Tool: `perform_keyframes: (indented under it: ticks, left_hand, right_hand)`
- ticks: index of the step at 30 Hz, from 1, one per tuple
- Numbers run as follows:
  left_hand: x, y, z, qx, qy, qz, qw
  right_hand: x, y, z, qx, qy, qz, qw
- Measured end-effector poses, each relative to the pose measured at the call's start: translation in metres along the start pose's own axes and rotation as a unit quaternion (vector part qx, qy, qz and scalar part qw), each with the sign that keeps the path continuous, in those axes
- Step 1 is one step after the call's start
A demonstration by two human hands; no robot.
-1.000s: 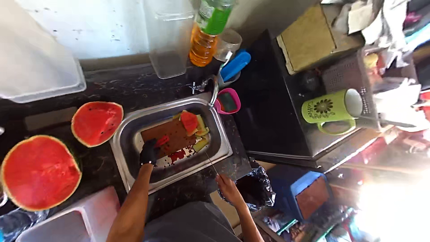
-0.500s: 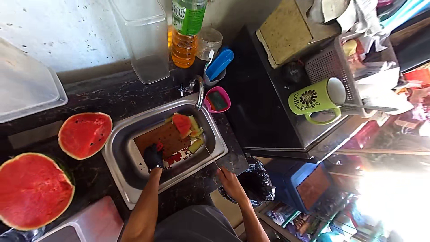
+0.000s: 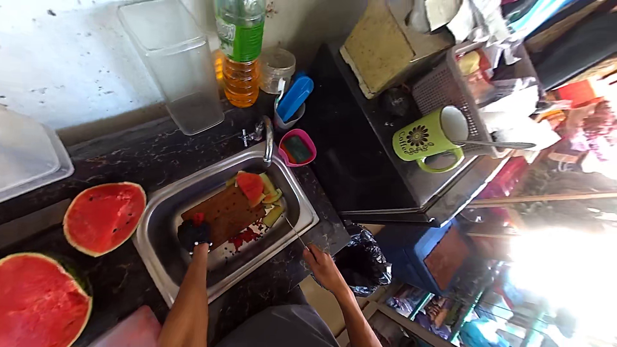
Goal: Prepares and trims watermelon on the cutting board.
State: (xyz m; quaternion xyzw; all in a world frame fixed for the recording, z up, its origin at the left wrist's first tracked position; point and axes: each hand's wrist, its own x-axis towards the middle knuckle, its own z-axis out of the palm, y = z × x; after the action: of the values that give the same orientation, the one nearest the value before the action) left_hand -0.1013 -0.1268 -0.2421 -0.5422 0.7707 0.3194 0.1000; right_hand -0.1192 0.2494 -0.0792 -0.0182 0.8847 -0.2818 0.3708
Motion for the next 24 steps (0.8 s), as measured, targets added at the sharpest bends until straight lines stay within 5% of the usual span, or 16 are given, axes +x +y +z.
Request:
perform_keyframes:
  ticks: [3,7,10,12,15,18,19,20,21,24]
  left_hand:
    - [0.005,0.025,0.012,-0.004,-0.001,0.023,1.0]
    - [-0.007,0.062,0.03,0.037,-0.166,0.044,0.985]
    - [0.007,0.083,0.03,0.095,-0.191,0.156,0.965]
    - [0.007,0.089,0.034,0.096,-0.168,0.255,0.947]
    - [-0.038,0.073,0.037,0.1,-0.164,0.295,0.936]
    - [-0.1,0.04,0.058,0.078,-0.002,0.376,0.924]
    - [-0.117,0.065,0.011,0.186,-0.219,0.309,0.906]
    - [-0.118,0.079,-0.005,0.229,-0.315,0.279,0.878]
    - [-0.109,0.074,0.002,0.215,-0.313,0.285,0.88]
    - [-0.052,0.034,0.035,0.096,-0.137,0.269,0.948]
  right_hand:
    - [-0.002,-0.001,-0.005,-0.001,0.009,0.018,1.0]
    - [-0.013,-0.003,-0.018,0.004,0.045,0.047,0.998]
    - [-0.021,0.001,-0.019,0.014,0.052,0.067,0.996]
    - [-0.026,0.006,-0.016,0.015,0.058,0.073,0.996]
    - [-0.027,0.009,-0.011,0.004,0.063,0.07,0.996]
    - [-0.022,0.001,-0.005,-0.006,0.05,0.051,0.997]
    - [-0.021,-0.004,-0.003,-0.007,0.046,0.037,0.998]
    - [-0.02,-0.009,-0.001,-0.01,0.038,0.025,0.999]
    - [-0.02,-0.012,-0.001,-0.014,0.027,0.016,0.999]
    - [-0.022,-0.013,-0.003,-0.018,0.022,-0.005,1.0]
